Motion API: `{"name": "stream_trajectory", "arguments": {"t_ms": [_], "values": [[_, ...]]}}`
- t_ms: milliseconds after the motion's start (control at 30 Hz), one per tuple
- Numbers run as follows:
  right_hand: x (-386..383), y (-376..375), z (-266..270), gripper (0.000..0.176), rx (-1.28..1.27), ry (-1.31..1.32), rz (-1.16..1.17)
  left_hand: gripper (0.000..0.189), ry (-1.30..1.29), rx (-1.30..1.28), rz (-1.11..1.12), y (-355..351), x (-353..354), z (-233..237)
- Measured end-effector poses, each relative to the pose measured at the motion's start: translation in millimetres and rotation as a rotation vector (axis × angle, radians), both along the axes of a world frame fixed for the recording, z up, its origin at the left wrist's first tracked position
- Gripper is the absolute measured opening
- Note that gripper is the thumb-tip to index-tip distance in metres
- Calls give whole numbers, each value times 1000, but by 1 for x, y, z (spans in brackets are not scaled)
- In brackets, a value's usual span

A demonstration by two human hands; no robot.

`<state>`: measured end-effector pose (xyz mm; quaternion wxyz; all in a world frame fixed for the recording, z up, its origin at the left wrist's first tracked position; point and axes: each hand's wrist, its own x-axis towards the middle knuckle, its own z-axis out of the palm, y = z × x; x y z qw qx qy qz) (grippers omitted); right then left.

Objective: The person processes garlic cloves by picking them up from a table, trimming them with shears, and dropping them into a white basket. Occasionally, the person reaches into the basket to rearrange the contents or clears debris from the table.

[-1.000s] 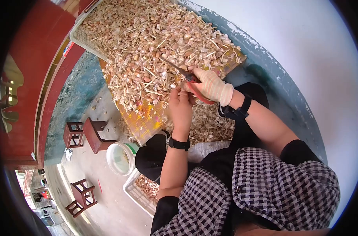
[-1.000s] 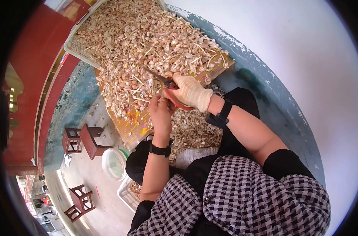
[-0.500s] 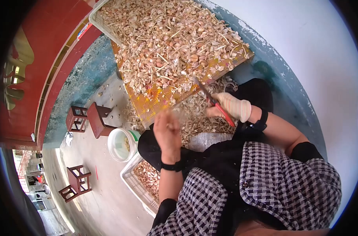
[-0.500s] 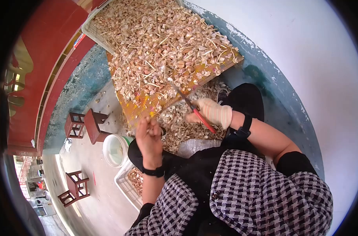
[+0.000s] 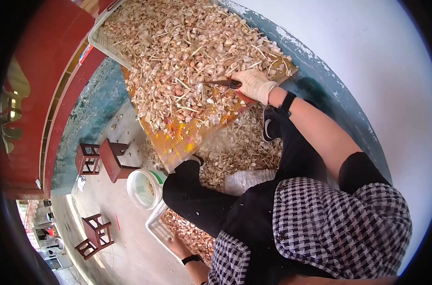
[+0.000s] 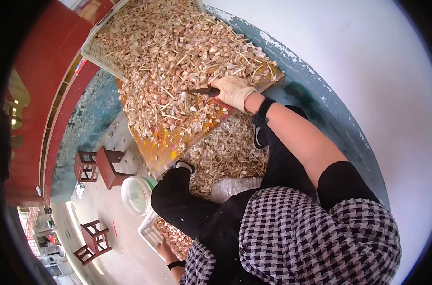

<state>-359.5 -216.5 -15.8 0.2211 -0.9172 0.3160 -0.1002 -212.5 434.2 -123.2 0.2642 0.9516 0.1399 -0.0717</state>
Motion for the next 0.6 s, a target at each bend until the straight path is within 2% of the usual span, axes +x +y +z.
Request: {"name": "stream_trajectory", "arguments": {"t_ms": [33, 100, 133, 167, 233, 267, 300, 333, 400, 467, 567, 600], "values": [[9, -8, -11, 29, -25, 91, 72, 34, -57, -85, -151, -19, 15, 13], [12, -16, -29, 27, -173, 8, 161, 27, -313, -234, -323, -110, 27, 55], [14, -22, -37, 26, -211, -22, 169, 25, -223, -344, -390, -162, 26, 82], [15, -22, -35, 27, -145, 8, 99, 24, -133, -454, -455, -216, 20, 109], [14, -23, -21, 30, -19, 65, -41, 15, -216, -522, -843, -314, -1, 146], [14, -27, -27, 31, -24, -8, -47, 14, -222, -513, -1013, -352, -8, 153], [11, -33, -39, 32, -30, -81, -56, 14, -360, -506, -1234, -390, -13, 154], [8, -39, -45, 33, -38, -153, -68, 13, -356, -579, -1341, -426, -16, 142], [5, -42, -39, 35, -1, -142, -110, 12, -338, -492, -1468, -489, -19, 114], [2, -48, -45, 37, -63, -230, -119, 15, -373, -313, -1579, -534, -20, 88], [-7, -58, -37, 39, 68, -152, -159, 17, -417, -106, -1626, -565, -17, 49], [-11, -58, -31, 38, 104, -148, -175, 17, -421, -79, -1626, -566, -20, 53]]}}
